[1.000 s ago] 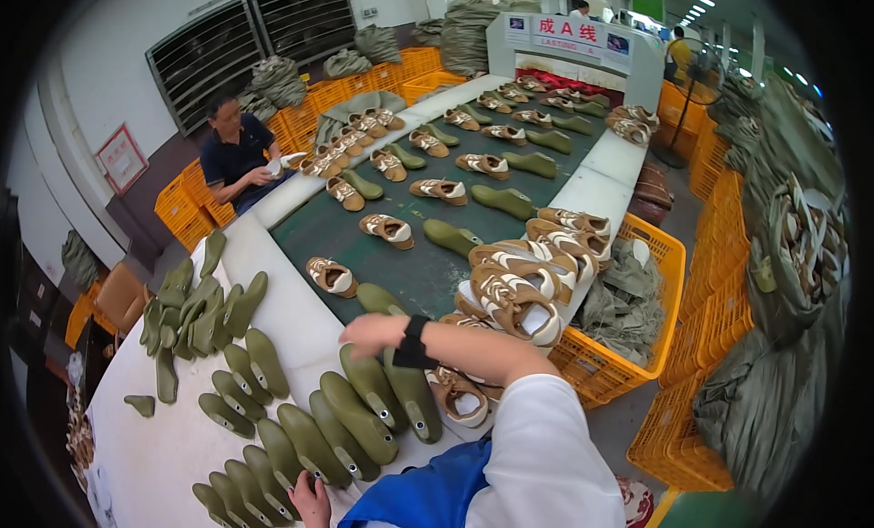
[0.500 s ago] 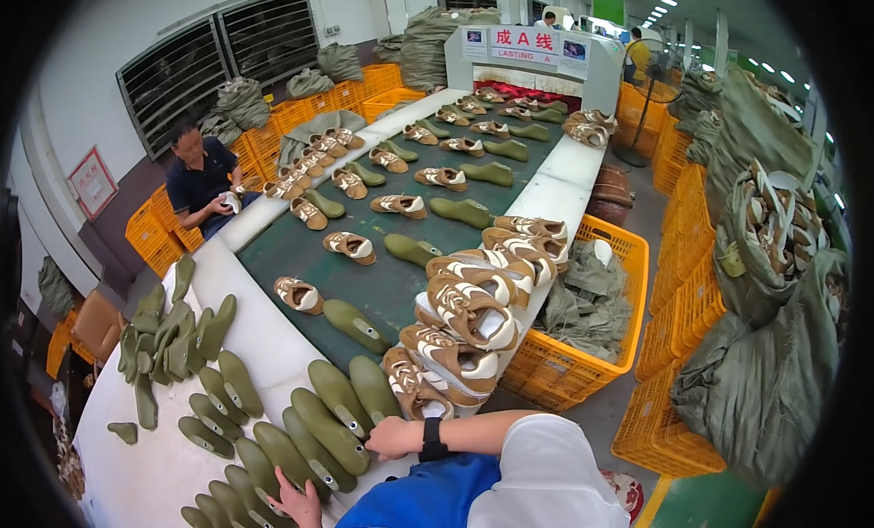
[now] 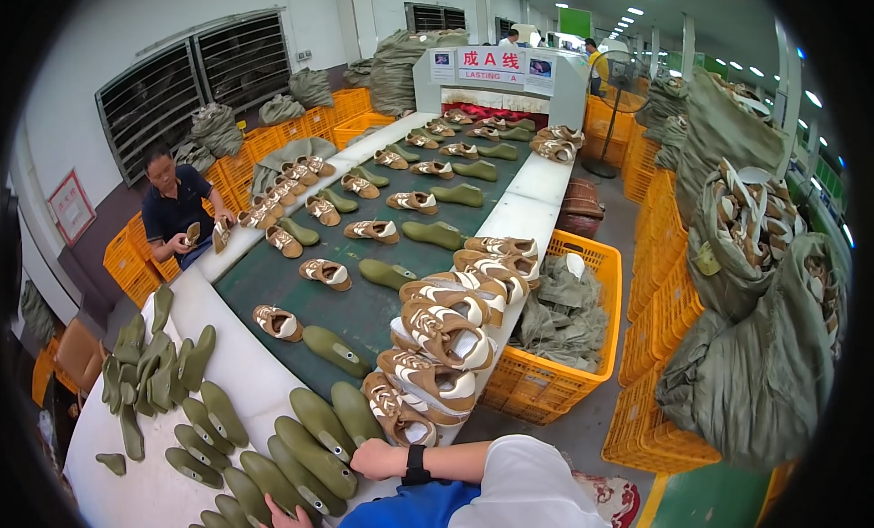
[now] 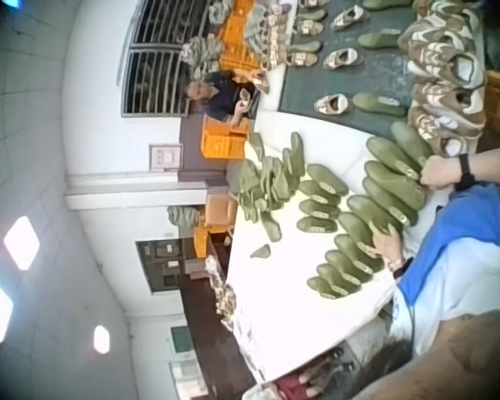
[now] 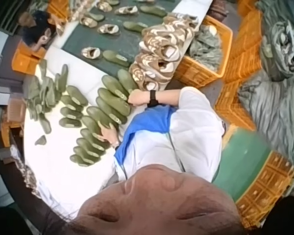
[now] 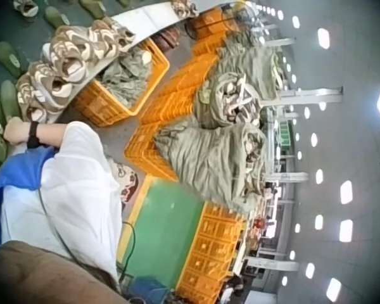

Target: Sorting and matching shoe uppers with shoe lasts on a conveyor line.

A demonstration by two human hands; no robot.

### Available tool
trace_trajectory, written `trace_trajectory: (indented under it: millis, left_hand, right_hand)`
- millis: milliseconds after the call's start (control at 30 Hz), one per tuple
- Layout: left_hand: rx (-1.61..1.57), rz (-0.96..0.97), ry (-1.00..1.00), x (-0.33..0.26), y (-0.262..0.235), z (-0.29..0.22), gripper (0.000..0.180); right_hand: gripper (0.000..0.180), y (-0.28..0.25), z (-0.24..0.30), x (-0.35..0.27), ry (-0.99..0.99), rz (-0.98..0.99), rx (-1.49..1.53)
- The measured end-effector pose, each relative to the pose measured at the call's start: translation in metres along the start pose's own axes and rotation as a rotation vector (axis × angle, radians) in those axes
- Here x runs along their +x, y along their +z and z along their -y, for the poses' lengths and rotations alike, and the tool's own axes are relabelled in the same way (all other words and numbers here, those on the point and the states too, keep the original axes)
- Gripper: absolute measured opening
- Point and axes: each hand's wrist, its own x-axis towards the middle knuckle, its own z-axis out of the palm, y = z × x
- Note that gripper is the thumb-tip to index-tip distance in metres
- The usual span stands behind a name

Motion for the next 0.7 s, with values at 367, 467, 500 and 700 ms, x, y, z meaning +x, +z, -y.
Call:
trace_trajectory:
  millis: [367,467,500,700]
  left_hand:
    - [-0.021,-0.065,0.073,0.012,0.024,0.007,0.075]
    - [-0.021,-0.064,0.111,0.005,0.012,0.019,0.076]
    - [-0.102,-0.094,0.089,-0.003,0.006,0.026,0.074]
    - [0.087,-0.452,-0.061,0.005,-0.017,0.082,0.067]
  right_hand:
    - [0.021,-0.020,-0.003,-0.014,0.087,-0.006,0.022]
    - [0.024,-0.029,-0.002,-0.008,-0.020,0.000,-0.007]
    - [0.023,-0.026,-0.001,-0.006,-0.038,0.005,0.024]
    - [0.021,-0.026,0.000,0.004,-0.024,0.065,0.029]
